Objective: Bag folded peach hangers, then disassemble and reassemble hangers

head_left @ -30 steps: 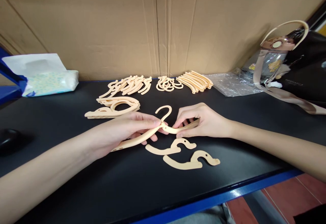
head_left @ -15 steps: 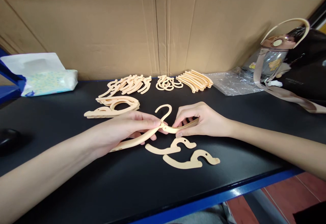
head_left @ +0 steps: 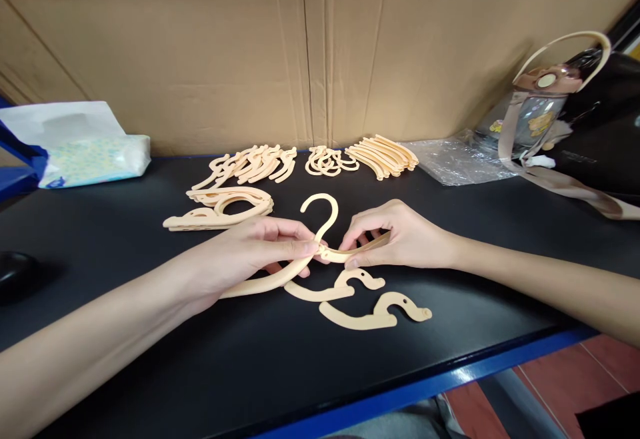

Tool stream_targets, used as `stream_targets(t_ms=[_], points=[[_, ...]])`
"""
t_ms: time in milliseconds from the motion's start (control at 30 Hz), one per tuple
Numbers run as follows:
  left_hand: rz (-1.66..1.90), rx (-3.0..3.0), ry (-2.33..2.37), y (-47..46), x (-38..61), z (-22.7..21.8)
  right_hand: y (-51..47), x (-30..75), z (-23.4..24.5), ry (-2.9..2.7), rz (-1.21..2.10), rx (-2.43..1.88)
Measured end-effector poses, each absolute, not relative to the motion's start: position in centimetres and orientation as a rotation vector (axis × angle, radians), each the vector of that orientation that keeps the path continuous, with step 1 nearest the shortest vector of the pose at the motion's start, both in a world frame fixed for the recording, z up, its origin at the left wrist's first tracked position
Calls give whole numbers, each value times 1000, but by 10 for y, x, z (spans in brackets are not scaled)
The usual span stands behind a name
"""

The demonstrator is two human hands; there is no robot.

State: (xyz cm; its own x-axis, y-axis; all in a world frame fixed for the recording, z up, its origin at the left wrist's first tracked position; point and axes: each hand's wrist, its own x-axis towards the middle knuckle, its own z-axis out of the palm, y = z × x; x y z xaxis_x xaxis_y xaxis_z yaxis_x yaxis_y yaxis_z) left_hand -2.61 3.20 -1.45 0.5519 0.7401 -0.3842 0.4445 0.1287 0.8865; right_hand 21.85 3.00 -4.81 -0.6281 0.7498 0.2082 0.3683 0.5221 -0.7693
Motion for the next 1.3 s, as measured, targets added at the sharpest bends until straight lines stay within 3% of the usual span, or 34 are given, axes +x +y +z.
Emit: stream_targets(t_ms=[467, 767, 1033, 1300], points=[[492, 1718, 1188, 28, -16, -26, 32, 217, -48, -2097, 1059, -986], [606, 1849, 1194, 22, -16, -35, 42, 225, -50, -1957, 830, -1165], [622, 2325, 1197, 22, -24, -51, 63, 261, -29, -2102, 691, -1462], [549, 2302, 1075, 10, -19, -41, 57, 270, -9, -2358, 172, -1858]])
